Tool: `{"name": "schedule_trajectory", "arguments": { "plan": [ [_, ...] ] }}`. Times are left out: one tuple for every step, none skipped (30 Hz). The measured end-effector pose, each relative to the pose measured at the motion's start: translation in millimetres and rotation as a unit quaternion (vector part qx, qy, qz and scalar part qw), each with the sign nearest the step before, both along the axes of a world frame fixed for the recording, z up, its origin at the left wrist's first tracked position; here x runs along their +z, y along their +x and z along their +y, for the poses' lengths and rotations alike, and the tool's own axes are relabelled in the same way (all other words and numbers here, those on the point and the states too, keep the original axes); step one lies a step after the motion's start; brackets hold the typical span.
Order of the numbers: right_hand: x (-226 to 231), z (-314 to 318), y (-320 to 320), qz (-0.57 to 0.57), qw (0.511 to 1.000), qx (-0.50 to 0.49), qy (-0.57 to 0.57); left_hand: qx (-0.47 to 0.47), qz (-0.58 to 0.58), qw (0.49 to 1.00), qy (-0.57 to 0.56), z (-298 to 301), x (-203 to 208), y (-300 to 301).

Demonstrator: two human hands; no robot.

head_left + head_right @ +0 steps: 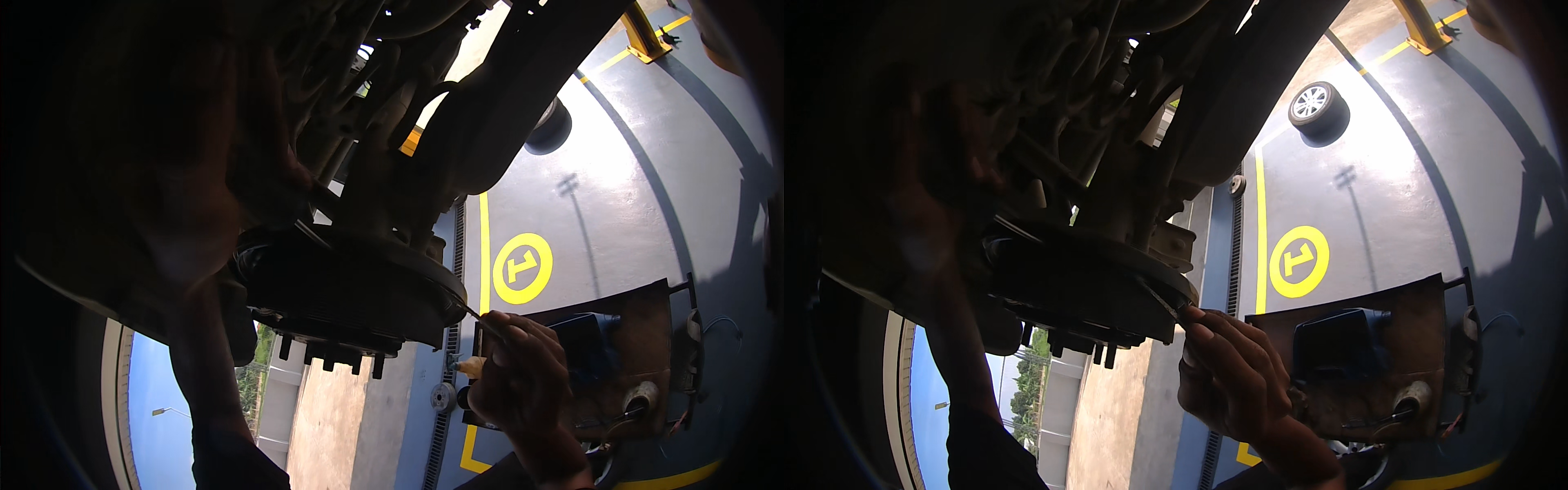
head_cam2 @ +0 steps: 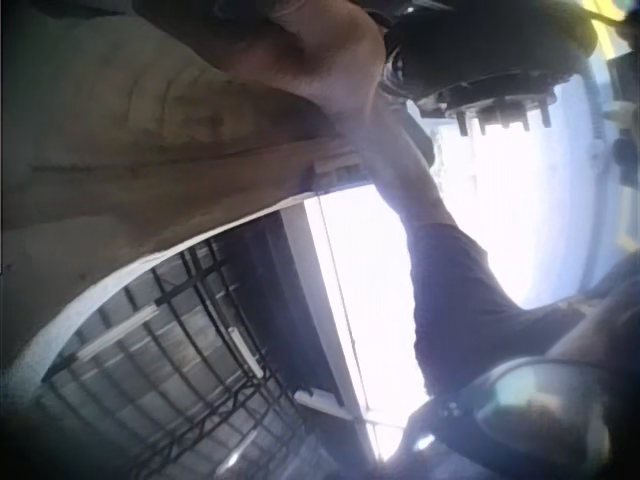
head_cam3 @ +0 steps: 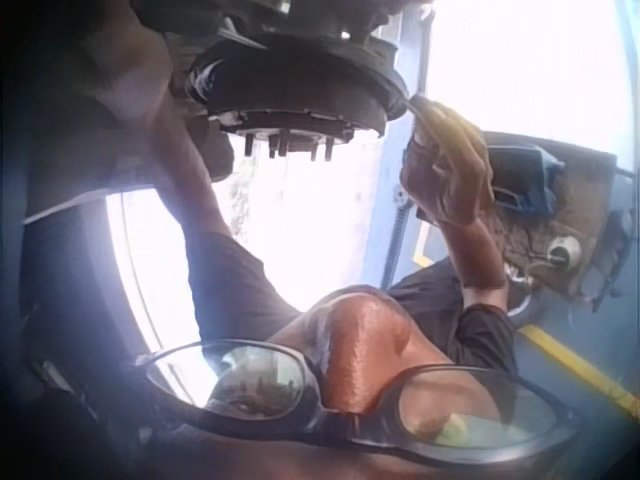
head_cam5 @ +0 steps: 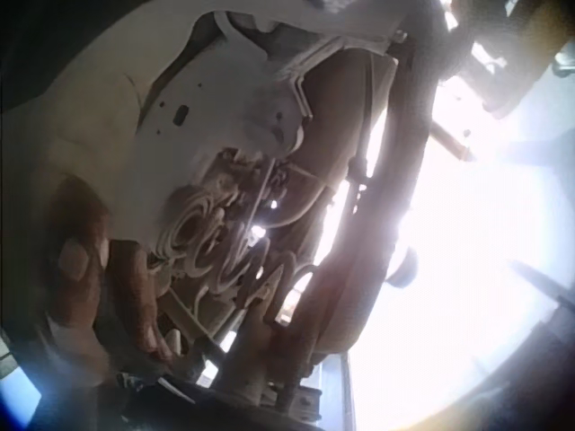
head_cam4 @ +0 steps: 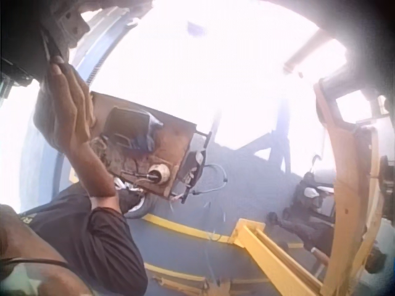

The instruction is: The person works on a vehicle's rear drum brake assembly while the car is on a lift. They wipe the drum interior with a rag, apply lubricant with a brush, and install the brake drum back onto the hub.

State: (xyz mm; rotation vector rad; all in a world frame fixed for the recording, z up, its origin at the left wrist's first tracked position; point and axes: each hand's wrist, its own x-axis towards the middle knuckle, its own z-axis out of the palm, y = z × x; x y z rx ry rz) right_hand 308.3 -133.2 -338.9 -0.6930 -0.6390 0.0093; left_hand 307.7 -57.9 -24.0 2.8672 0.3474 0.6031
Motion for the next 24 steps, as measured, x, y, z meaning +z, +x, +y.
{"name": "schedule_trajectory", "arguments": {
  "plan": [
    [-2.2, 3.7, -2.2, 0.003, 1.0, 0.009, 0.012, -0.002, 0.003, 1.0, -0.001, 0.8, 1.2, -1.4],
    [-4.1, 7.2, -3.7, 0.005, 1.0, 0.015, 0.021, -0.006, 0.005, 1.0, -0.004, 2.8, 2.9, -2.8],
    [-5.4, 10.3, -5.0, 0.008, 0.999, 0.022, 0.031, -0.01, 0.009, 1.0, -0.006, 3.9, 4.6, -4.3],
    [-4.9, 12.0, -5.4, 0.004, 0.999, 0.025, 0.03, -0.015, 0.014, 1.0, -0.01, 5.8, 8.7, -6.0],
    [-2.9, 12.8, -4.9, 0.0, 0.999, 0.027, 0.029, -0.02, 0.018, 1.0, -0.013, 6.9, 9.5, -7.0],
    [-1.4, 14.2, -5.2, -0.004, 0.999, 0.029, 0.027, -0.024, 0.022, 0.999, -0.016, 7.4, 10.6, -7.4],
    [-0.6, 17.1, -6.3, -0.008, 0.999, 0.04, 0.032, -0.027, 0.028, 0.999, -0.02, 8.8, 11.3, -7.7],
    [0.7, 20.3, -7.3, -0.011, 0.998, 0.05, 0.037, -0.03, 0.034, 0.999, -0.023, 9.6, 12.4, -7.4],
    [1.1, 22.9, -8.2, -0.014, 0.997, 0.06, 0.042, -0.034, 0.043, 0.998, -0.027, 9.5, 11.7, -6.8],
    [0.4, 24.6, -9.1, -0.015, 0.998, 0.056, 0.035, -0.036, 0.05, 0.998, -0.029, 9.9, 11.5, -4.9],
    [-1.8, 26.3, -10.2, -0.015, 0.998, 0.051, 0.029, -0.041, 0.055, 0.997, -0.032, 11.0, 11.1, -3.7],
    [-4.3, 27.4, -10.7, -0.016, 0.999, 0.045, 0.022, -0.045, 0.062, 0.996, -0.036, 12.4, 8.5, -2.1],
    [-8.4, 27.0, -10.7, -0.018, 0.998, 0.051, 0.011, -0.051, 0.068, 0.996, -0.039, 14.3, 8.3, 0.5],
    [-12.2, 23.9, -13.7, -0.02, 0.998, 0.061, 0.001, -0.056, 0.075, 0.995, -0.04, 13.7, 8.1, -0.2],
    [-14.1, 21.4, -16.8, -0.023, 0.997, 0.071, -0.009, -0.058, 0.081, 0.994, -0.043, 14.6, 9.3, -1.1],
    [-14.2, 19.9, -20.6, -0.01, 0.996, 0.083, -0.005, -0.061, 0.091, 0.993, -0.048, 13.8, 11.2, -1.9],
    [-16.1, 19.6, -22.9, 0.002, 0.996, 0.093, -0.003, -0.07, 0.102, 0.991, -0.053, 14.4, 9.5, -0.9],
    [-16.8, 20.1, -24.2, 0.015, 0.994, 0.104, 0.0, -0.069, 0.123, 0.988, -0.064, 15.5, 14.9, -1.6],
    [-13.3, 20.7, -22.9, 0.011, 0.994, 0.109, 0.011, -0.068, 0.144, 0.984, -0.074, 16.5, 20.5, -2.4],
    [-7.3, 21.6, -19.0, 0.005, 0.994, 0.111, 0.022, -0.063, 0.142, 0.985, -0.081, 17.7, 22.9, -7.0],
    [-4.2, 23.2, -16.5, 0.0, 0.993, 0.113, 0.032, -0.052, 0.138, 0.986, -0.084, 17.4, 24.9, -9.7],
    [-5.6, 25.4, -15.4, -0.007, 0.994, 0.109, 0.028, -0.041, 0.134, 0.986, -0.087, 17.6, 26.4, -12.7],
    [-8.0, 27.6, -13.5, -0.014, 0.994, 0.104, 0.025, -0.026, 0.128, 0.988, -0.086, 16.4, 27.9, -14.3],
    [-10.6, 29.5, -12.0, -0.022, 0.995, 0.098, 0.021, -0.023, 0.126, 0.988, -0.084, 16.8, 27.9, -14.0]
  ]
}}
